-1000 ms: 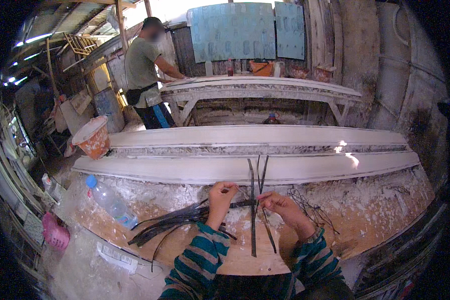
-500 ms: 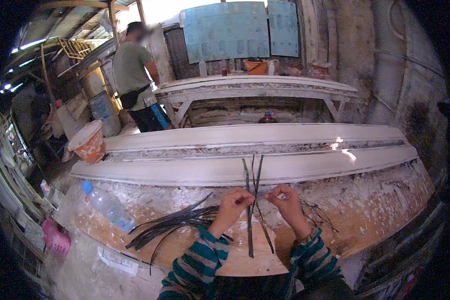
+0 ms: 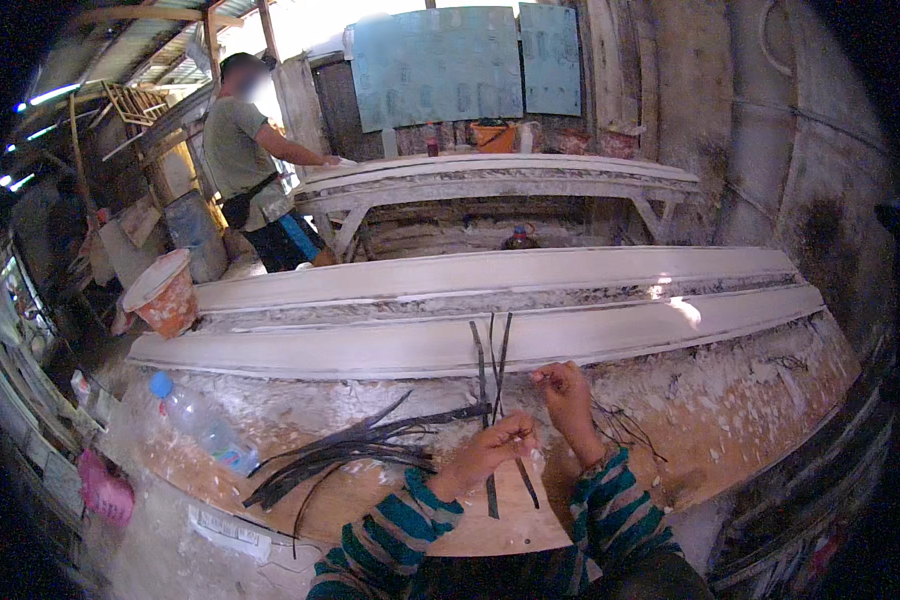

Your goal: The person repeatedly strips the outer insulation from black cables by hand, peeling the sheath off and setting the stripped pieces aside. A coworker in the background handles a bag and works on a separate surface.

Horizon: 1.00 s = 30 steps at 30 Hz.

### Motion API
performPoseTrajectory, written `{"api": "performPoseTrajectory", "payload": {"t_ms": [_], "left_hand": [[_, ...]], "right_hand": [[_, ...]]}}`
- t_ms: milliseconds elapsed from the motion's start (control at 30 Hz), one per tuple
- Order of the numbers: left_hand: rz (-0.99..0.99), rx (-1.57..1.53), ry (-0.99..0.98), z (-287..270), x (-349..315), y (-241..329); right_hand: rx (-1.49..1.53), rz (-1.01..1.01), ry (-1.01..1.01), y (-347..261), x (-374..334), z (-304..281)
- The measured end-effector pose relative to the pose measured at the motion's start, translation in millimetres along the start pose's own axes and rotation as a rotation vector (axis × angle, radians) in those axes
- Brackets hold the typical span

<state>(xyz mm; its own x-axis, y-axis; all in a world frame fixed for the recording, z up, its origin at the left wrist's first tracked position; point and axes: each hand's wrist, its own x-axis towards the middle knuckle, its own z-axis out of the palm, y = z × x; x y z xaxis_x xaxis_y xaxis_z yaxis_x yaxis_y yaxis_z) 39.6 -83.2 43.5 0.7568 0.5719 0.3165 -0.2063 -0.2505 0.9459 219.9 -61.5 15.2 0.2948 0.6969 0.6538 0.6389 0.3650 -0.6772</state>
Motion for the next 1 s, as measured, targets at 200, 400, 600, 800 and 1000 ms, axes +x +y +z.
{"api": "performPoseTrajectory", "payload": {"t_ms": [200,400,600,800,1000], "left_hand": [[0.029,-0.112,0.254,-32.5,4.6,-4.6],[-0.126,-0.151,0.637,-81.5,-4.0,-4.9],[-0.123,-0.373,0.781,-91.6,-5.9,-8.6],[-0.043,-0.229,0.812,-92.7,-6.9,-9.7],[0.007,-0.041,0.836,-87.5,-3.6,-1.7]], "right_hand": [[-0.109,0.131,-0.044,-11.9,1.3,-14.4],[0.175,0.165,-0.352,-36.8,-1.4,-14.3],[0.106,-0.064,-0.455,-68.2,-7.2,-16.1],[-0.033,-0.439,-0.421,-96.1,-25.3,-4.2],[-0.131,-0.488,-0.435,-87.1,-13.5,-19.7]]}}
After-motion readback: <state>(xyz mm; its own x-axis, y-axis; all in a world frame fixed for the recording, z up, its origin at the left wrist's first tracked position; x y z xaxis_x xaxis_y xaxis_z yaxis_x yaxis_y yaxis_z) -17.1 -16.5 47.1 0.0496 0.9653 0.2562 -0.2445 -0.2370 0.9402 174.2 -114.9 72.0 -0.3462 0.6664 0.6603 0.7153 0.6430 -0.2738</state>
